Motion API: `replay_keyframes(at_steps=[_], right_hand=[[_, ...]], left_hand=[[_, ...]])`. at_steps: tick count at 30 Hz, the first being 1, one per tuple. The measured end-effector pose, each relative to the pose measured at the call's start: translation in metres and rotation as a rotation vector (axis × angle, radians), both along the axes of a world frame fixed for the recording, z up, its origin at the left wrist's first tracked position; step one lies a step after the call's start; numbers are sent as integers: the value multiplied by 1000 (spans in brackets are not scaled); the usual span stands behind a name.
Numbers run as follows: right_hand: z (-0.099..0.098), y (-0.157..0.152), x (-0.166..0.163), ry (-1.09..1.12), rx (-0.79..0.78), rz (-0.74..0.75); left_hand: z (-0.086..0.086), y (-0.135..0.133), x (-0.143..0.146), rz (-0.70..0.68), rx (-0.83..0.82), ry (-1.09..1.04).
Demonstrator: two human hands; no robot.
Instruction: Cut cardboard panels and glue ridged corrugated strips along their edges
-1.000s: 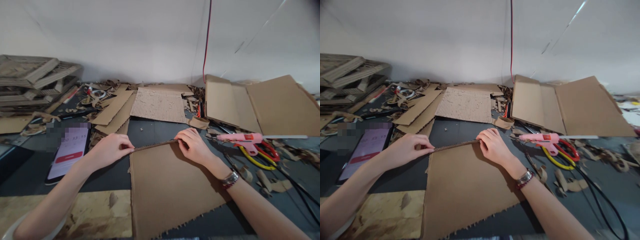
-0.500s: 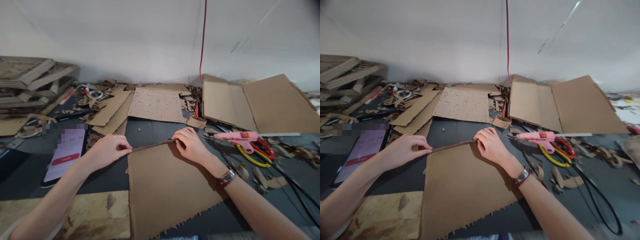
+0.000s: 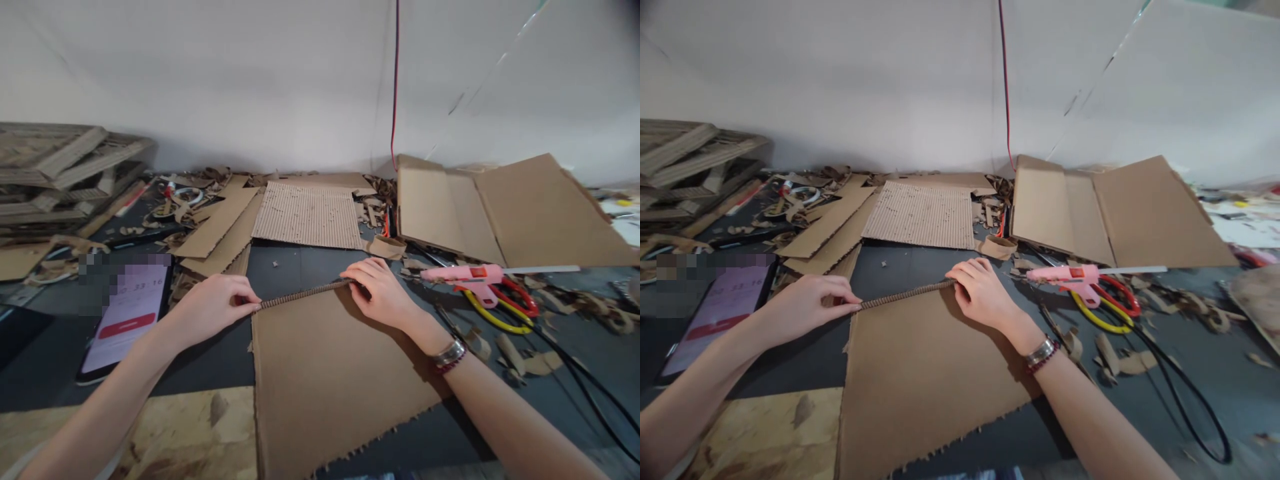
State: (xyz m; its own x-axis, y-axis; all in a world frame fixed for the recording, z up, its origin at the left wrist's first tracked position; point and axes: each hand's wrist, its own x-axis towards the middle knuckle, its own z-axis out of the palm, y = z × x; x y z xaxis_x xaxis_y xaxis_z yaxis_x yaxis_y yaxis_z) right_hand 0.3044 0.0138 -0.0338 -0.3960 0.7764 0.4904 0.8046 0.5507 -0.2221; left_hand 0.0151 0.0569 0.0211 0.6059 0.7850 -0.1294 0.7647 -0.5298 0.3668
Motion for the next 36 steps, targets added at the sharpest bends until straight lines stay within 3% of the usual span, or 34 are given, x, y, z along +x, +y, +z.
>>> replay_keyframes(at_steps=[8, 23, 29, 36], right_hand=[[7, 1, 20, 18, -62, -26], [11, 5, 24, -24, -173, 10], [16, 4, 42, 92, -194, -75], [25, 3, 45, 19, -241, -96]], left_hand=[[-1, 2, 0, 2, -1, 15], [-3, 2, -1, 15, -9, 8], [-1, 2, -1, -3, -6, -9], [-3, 3, -2, -9, -8, -13]])
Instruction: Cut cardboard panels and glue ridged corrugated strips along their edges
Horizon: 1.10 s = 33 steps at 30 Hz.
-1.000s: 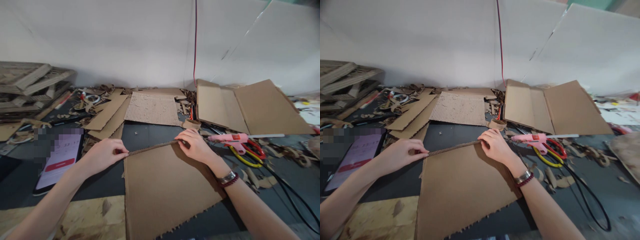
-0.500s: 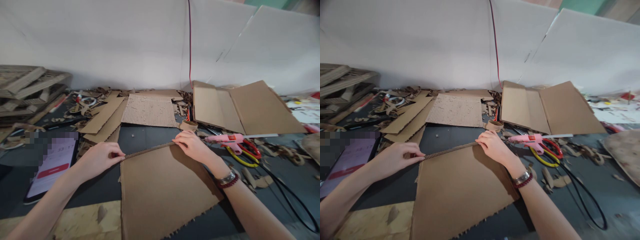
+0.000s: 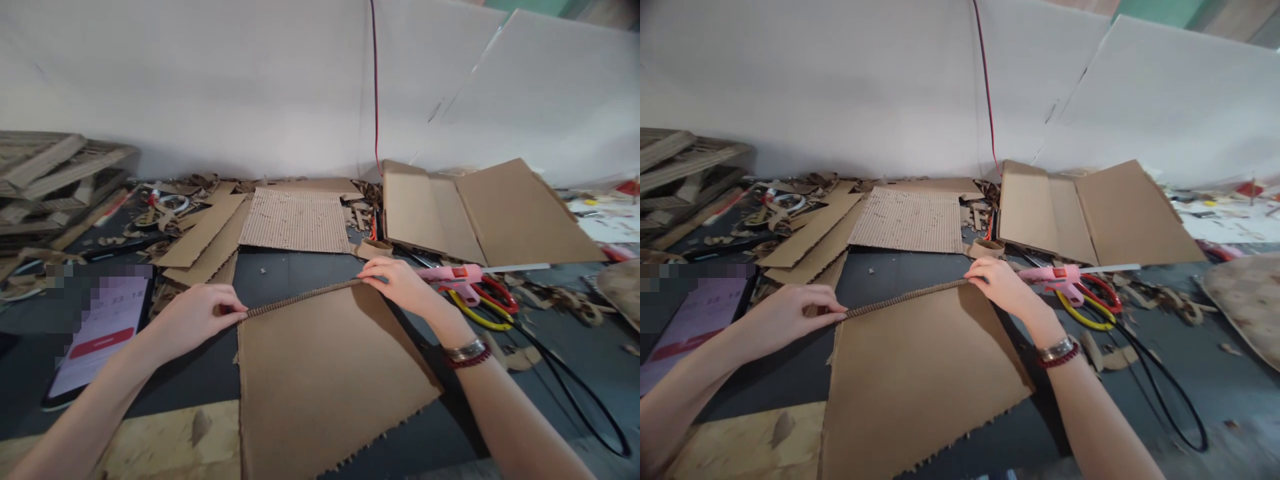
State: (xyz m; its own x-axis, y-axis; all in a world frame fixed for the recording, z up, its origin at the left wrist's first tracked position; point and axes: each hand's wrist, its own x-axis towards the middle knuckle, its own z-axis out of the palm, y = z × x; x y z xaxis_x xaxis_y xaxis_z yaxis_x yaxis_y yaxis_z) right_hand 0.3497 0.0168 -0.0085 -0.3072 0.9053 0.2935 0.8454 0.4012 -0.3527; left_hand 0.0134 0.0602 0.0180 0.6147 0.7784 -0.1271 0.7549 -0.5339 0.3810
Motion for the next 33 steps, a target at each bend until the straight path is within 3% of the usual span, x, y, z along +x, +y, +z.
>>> replay_keyframes(at_steps=[16, 25, 33], right_hand=[[0, 6, -3, -131, 33, 49], [4, 3, -6, -210, 81, 83], [1, 7, -3, -180, 16, 72]], left_hand=[[7, -5, 4, -13, 13, 41], [-4, 3, -3, -35, 31, -9], [-5, 2, -3, -21, 24, -1]])
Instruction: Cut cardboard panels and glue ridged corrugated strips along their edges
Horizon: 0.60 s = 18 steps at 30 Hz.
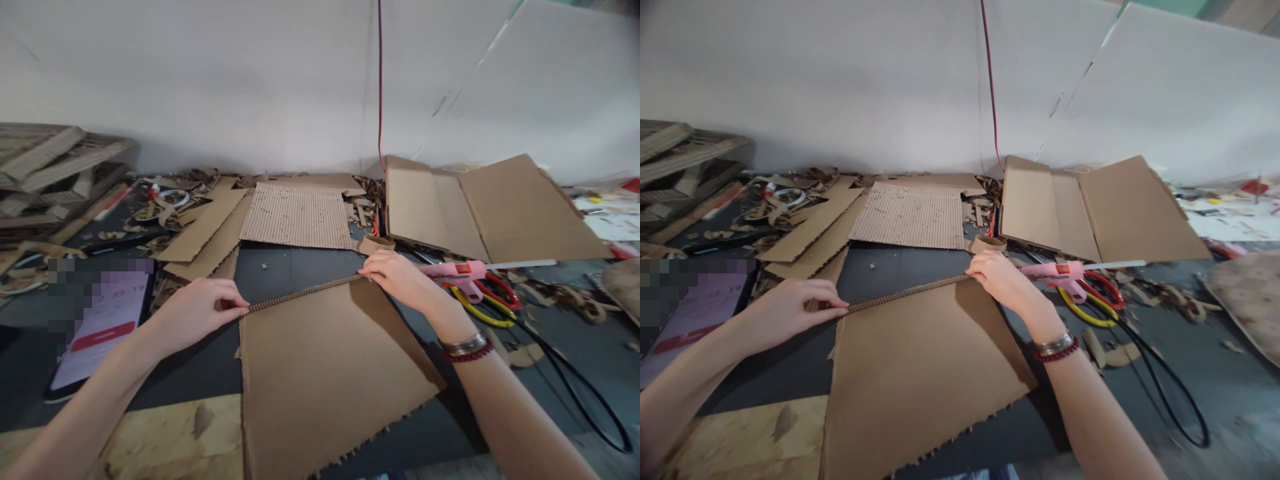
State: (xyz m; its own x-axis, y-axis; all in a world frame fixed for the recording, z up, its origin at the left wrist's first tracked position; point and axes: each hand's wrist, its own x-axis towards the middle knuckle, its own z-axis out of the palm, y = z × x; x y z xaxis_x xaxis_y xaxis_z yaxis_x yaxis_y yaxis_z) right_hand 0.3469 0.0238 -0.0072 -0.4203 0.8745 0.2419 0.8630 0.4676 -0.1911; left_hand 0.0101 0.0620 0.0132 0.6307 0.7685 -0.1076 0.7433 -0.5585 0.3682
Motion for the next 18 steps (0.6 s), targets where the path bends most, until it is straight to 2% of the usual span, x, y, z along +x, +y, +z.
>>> replay_keyframes(at_steps=[9, 18], right_hand=[[3, -3, -3, -49, 19, -22], [0, -13, -9, 48, 89, -77]], left_hand=[[5, -4, 4, 26, 17, 9], [10, -11, 10, 30, 175, 111]])
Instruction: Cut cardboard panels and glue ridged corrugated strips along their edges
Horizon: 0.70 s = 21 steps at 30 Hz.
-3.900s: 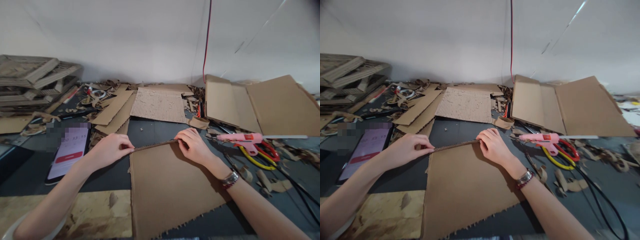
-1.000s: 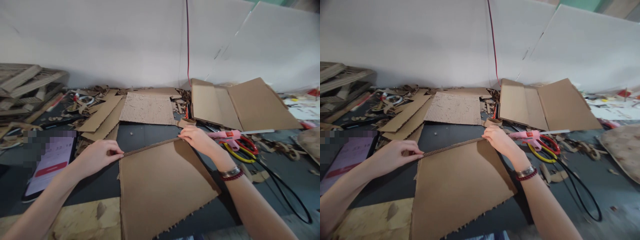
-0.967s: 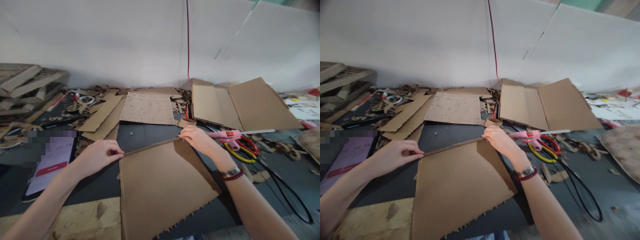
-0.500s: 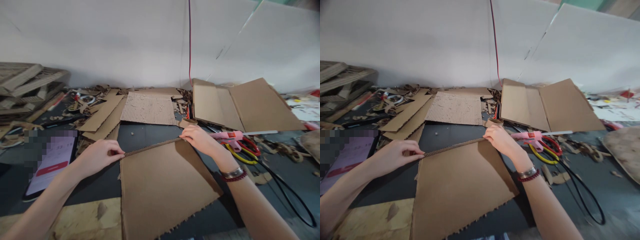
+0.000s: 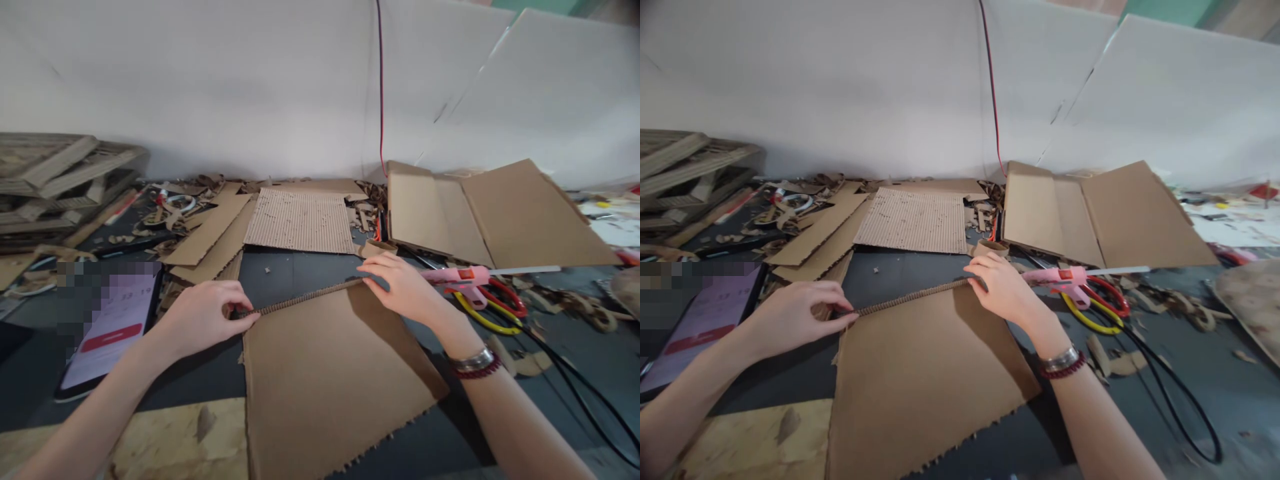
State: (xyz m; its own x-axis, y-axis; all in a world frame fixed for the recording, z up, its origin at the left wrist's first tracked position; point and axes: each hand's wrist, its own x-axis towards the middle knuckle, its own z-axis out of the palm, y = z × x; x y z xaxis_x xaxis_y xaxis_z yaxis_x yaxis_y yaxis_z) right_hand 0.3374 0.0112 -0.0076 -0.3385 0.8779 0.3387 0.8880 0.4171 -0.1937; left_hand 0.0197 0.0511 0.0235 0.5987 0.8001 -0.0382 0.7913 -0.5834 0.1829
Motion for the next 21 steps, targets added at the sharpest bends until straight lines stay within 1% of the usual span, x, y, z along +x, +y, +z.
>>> replay_keyframes(at_steps=[2, 4, 6, 9, 12, 14, 17, 21], right_hand=[[0, -5, -11, 37, 6, 15], [-1, -12, -25, 19, -17, 77], [-2, -19, -41, -50, -48, 138], [-8, -27, -57, -142, -75, 167], [-16, -29, -63, -193, -84, 137], [-19, -28, -63, -219, -95, 121], [-20, -27, -61, -243, -124, 116], [-19, -27, -62, -249, -147, 107]], left_hand=[[-2, -3, 3, 5, 83, -32], [-5, -9, 10, -13, 150, -108], [-11, -19, 21, -63, 161, -153], [-21, -38, 43, -147, 150, -84], [-32, -51, 61, -159, 164, -17], [-38, -55, 68, -146, 179, 7], [-44, -54, 71, -138, 194, 40], [-46, -54, 72, -141, 190, 74]])
